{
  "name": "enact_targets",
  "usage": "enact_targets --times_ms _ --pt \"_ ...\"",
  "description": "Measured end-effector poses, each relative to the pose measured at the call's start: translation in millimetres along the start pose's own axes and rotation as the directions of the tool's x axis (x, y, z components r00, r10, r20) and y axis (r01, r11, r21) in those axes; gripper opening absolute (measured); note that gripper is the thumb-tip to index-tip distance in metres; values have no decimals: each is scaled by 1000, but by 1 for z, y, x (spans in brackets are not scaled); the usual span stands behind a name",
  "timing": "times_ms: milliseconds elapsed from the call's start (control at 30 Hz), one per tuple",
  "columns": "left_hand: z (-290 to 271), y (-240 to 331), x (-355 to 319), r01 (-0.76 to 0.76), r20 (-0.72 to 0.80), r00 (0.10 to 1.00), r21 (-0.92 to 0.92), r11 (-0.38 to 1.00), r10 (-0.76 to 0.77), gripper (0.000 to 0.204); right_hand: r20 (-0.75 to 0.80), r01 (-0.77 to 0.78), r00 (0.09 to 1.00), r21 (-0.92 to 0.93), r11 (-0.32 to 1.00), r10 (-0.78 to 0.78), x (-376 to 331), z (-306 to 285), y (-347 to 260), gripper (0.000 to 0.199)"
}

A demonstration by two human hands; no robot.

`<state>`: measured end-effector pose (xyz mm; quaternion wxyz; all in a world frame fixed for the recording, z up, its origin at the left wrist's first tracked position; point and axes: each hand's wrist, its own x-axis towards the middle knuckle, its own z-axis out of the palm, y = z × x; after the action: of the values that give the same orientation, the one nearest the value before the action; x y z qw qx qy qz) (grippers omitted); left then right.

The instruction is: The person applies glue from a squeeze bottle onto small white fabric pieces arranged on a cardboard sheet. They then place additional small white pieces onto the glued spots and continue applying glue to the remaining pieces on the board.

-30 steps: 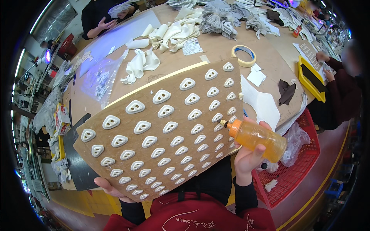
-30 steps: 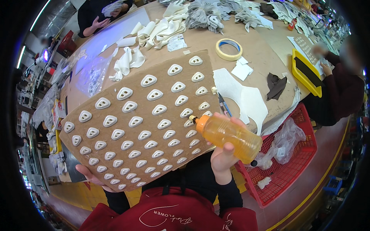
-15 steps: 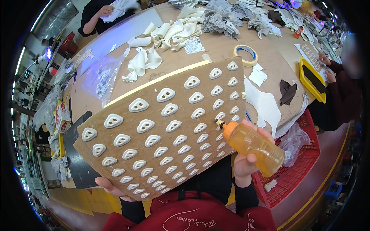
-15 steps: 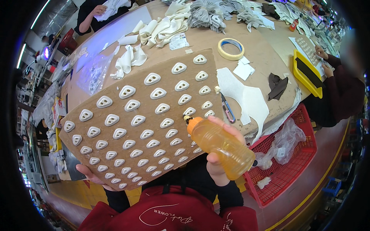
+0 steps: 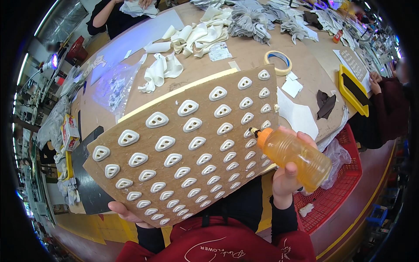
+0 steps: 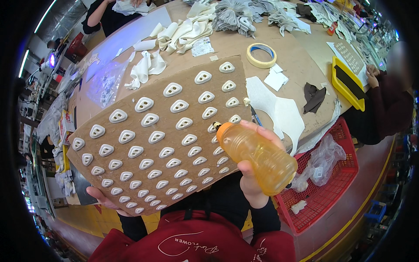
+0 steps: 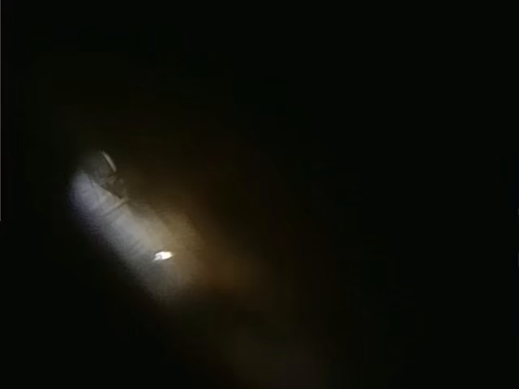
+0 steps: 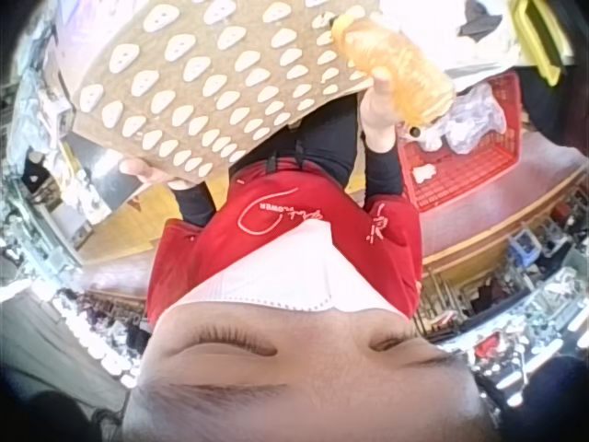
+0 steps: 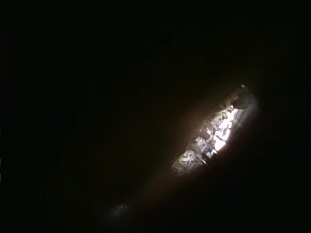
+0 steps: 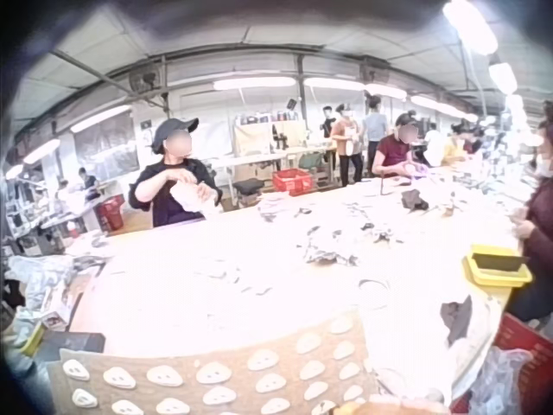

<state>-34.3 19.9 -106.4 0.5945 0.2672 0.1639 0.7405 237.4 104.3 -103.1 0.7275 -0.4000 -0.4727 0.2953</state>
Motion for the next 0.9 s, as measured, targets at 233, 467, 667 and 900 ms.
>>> enact_targets --times_ms 233,467,667,900 --pt "3 -5 4 11 42 999 -17 1000 -10 92 -20 11 1000 -8 1000 -11 4 -5 2 68" --pt "2 -5 4 25 76 997 -35 999 -22 90 -48 6 999 -2 1000 -6 7 -12 7 68" --pt "6 -6 2 44 75 996 -36 998 -41 91 -75 -3 997 2 1000 3 7 -17 9 68" --pt "9 -8 2 17 21 1000 -31 999 -16 92 -103 -31 994 0 1000 31 1 -24 12 69"
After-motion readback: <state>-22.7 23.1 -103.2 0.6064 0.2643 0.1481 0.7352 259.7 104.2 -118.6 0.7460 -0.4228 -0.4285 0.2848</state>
